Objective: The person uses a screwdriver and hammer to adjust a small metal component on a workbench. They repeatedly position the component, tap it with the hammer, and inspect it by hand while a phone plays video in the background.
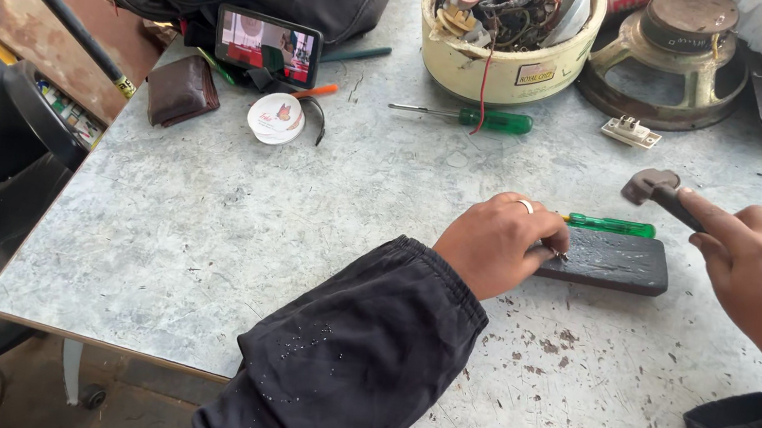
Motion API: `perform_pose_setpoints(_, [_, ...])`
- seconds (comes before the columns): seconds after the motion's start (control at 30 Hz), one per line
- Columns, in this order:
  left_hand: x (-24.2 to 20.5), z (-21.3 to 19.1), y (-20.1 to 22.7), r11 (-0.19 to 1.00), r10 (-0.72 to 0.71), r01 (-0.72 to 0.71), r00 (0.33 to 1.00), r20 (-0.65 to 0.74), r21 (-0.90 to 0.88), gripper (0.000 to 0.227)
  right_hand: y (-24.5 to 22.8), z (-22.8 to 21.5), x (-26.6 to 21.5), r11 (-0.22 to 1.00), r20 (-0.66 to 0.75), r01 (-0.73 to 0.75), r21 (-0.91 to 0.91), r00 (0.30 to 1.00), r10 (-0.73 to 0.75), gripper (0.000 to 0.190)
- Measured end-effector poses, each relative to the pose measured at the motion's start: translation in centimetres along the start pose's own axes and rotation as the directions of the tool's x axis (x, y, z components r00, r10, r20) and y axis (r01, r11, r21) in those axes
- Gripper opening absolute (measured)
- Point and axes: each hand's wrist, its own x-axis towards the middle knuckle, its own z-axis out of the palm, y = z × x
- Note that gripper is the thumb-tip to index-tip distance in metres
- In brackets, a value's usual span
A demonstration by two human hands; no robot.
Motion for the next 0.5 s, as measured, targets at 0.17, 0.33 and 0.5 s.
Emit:
perform_pose_setpoints(0.17, [-0.1,-0.3,0.6,0.987,-0.020,0.018,1.000,-0.013,-0.160,0.018,0.9,1.2,0.3,0.986,-0.178,0.137,-0.096,0.972,-0.152,0.048])
perform_pose_setpoints(0.33, [-0.1,0.1,1.4,0.931,-0.026,0.006,0.998,-0.050,-0.364,0.022,-0.6,0.6,-1.0,0.843,-0.306,0.370,0.390,0.916,-0.260,0.032])
perform_pose_setpoints(0.5, [-0.3,0.5,1.9,0.912,-0.009,0.004,1.000,-0.009,-0.410,0.023,-3.1,0.5,-2.2,0.688,-0.219,0.363,0.628,0.931,-0.291,0.023])
